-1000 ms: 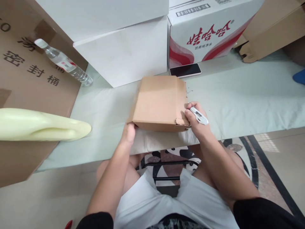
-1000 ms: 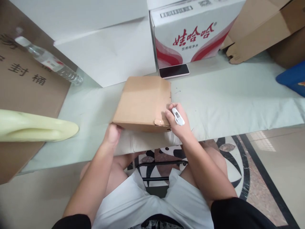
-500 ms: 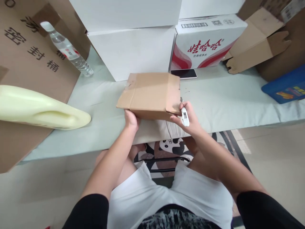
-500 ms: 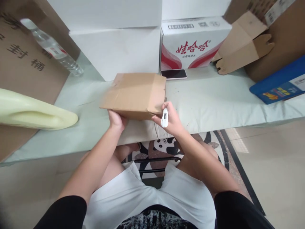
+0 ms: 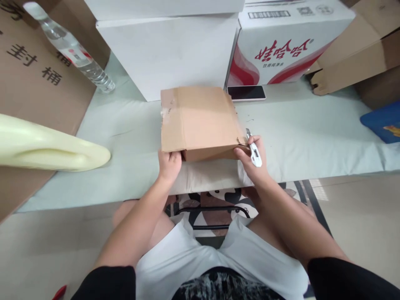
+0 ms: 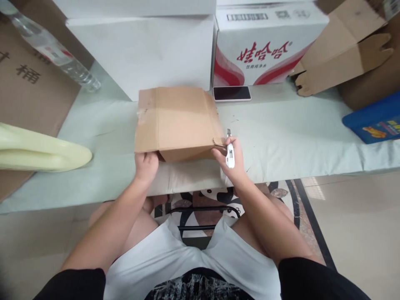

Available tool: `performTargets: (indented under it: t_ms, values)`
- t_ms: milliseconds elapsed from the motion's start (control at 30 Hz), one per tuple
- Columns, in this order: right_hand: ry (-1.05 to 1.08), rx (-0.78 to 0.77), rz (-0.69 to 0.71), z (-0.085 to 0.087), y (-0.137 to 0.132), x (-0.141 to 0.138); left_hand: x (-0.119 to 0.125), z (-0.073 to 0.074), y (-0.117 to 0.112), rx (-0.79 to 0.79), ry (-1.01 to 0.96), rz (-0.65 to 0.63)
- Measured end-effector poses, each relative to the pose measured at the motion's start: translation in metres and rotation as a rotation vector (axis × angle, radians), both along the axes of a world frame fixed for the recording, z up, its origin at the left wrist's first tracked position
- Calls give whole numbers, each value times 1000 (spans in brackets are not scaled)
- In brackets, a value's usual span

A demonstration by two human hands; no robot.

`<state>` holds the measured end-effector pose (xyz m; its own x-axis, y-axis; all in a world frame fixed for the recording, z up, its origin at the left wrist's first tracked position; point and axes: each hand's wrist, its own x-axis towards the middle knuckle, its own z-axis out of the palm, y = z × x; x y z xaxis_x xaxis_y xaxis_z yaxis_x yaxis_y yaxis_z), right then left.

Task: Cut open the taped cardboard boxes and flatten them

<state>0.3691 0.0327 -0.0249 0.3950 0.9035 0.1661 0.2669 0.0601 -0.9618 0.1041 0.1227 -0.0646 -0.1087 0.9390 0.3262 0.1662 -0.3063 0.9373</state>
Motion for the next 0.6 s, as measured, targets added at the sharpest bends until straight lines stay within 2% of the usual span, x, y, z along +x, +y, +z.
performTargets:
  t_ms: [100, 233, 333, 467, 533, 600]
  values:
    - [57, -12, 28, -4, 7, 1, 0, 11, 1, -5, 26, -17]
    - [262, 40, 19, -14, 10, 3, -13, 13, 6, -19, -58, -37]
    - [344, 32, -35, -17, 7, 4, -22, 12, 5, -79, -129, -188]
    - [263, 1, -135, -12, 2, 6, -29, 20, -3, -174, -87, -371]
    - [241, 33, -159, -8, 1, 7, -29, 28, -5, -174, -52, -351]
    - [211, 80, -172, -7, 1, 9, -24, 38, -4, -122, -12, -231]
